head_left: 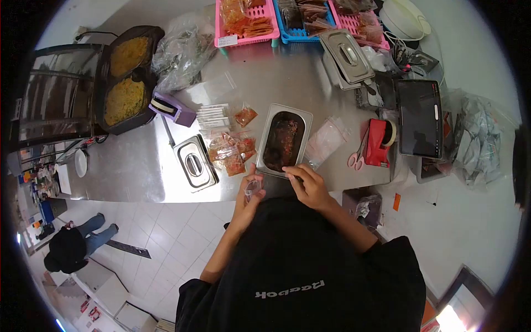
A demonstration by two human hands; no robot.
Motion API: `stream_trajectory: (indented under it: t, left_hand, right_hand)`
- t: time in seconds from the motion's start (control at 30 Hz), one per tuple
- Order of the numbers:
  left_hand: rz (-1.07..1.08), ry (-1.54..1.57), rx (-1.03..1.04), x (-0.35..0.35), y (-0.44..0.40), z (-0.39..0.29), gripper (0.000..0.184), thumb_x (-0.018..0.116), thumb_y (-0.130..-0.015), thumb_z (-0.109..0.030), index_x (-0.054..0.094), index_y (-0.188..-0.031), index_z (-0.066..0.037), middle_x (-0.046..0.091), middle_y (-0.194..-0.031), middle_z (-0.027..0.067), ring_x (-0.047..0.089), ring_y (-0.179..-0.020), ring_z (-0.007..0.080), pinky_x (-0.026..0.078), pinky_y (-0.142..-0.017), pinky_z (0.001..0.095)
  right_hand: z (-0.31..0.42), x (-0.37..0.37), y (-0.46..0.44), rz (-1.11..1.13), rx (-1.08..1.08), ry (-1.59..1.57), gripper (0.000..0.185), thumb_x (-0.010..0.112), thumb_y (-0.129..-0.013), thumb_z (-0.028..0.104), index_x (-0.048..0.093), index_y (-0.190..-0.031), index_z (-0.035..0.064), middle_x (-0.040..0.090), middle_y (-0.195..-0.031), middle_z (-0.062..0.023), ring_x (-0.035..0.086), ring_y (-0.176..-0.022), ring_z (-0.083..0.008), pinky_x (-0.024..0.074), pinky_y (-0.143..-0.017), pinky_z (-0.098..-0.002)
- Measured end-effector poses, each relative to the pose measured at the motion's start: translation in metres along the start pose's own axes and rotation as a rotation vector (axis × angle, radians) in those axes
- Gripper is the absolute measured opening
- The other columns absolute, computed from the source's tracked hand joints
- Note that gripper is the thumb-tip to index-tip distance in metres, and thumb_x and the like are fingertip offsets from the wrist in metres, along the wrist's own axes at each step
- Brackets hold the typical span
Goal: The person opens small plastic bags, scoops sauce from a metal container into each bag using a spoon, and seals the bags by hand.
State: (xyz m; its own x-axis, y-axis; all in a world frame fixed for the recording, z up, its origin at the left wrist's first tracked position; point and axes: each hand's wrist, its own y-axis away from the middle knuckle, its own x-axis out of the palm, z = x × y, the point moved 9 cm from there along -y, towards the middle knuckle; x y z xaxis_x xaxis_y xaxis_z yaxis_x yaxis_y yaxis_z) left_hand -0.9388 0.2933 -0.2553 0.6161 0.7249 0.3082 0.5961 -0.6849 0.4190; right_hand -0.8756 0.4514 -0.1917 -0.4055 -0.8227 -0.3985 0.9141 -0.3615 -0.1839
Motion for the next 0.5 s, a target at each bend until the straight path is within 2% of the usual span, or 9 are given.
stream_trajectory:
  t: [0.03,0.13,0.27,0.5]
  left_hand:
    - [0.000,0.000,0.004,0.001,0.000,0.000,0.033,0.050,-0.087,-0.002,0.046,-0.119,-0.012,0.013,-0.154,0.0107,0.028,-0.134,0.0179,0.032,-0.101,0.0299]
    - [-0.003,-0.026,-0.001,0.001,0.000,-0.004,0.033,0.051,-0.087,-0.002,0.047,-0.118,-0.012,0.013,-0.154,0.0110,0.028,-0.134,0.0166,0.033,-0.100,0.0290]
    - [0.002,-0.061,-0.026,0.003,-0.001,-0.011,0.033,0.053,-0.086,-0.001,0.047,-0.117,-0.012,0.014,-0.154,0.0112,0.027,-0.134,0.0176,0.034,-0.099,0.0292]
    - [-0.017,-0.028,-0.066,-0.002,-0.002,-0.007,0.033,0.054,-0.085,0.000,0.048,-0.115,-0.011,0.019,-0.152,0.0123,0.025,-0.136,0.0192,0.032,-0.102,0.0299]
  right_hand:
    - [-0.005,0.001,0.002,-0.020,0.031,-0.053,0.018,0.056,-0.088,0.001,0.057,-0.105,0.0007,0.060,-0.095,-0.0135,0.064,-0.080,-0.0222,0.0518,-0.069,-0.0297]
    - [-0.057,-0.011,0.016,-0.404,0.327,-0.556,0.015,0.051,-0.094,0.008,0.056,-0.105,-0.0010,0.062,-0.091,-0.0124,0.064,-0.073,-0.0188,0.0515,-0.067,-0.0296]
    - [-0.082,-0.041,0.025,-0.654,0.473,-0.672,0.023,0.046,-0.097,0.016,0.053,-0.106,-0.0037,0.062,-0.080,-0.0112,0.064,-0.071,-0.0178,0.0513,-0.067,-0.0298]
    - [-0.080,-0.053,0.028,-0.685,0.469,-0.714,0.025,0.048,-0.097,0.018,0.053,-0.106,-0.0039,0.063,-0.080,-0.0119,0.064,-0.071,-0.0188,0.0514,-0.067,-0.0301]
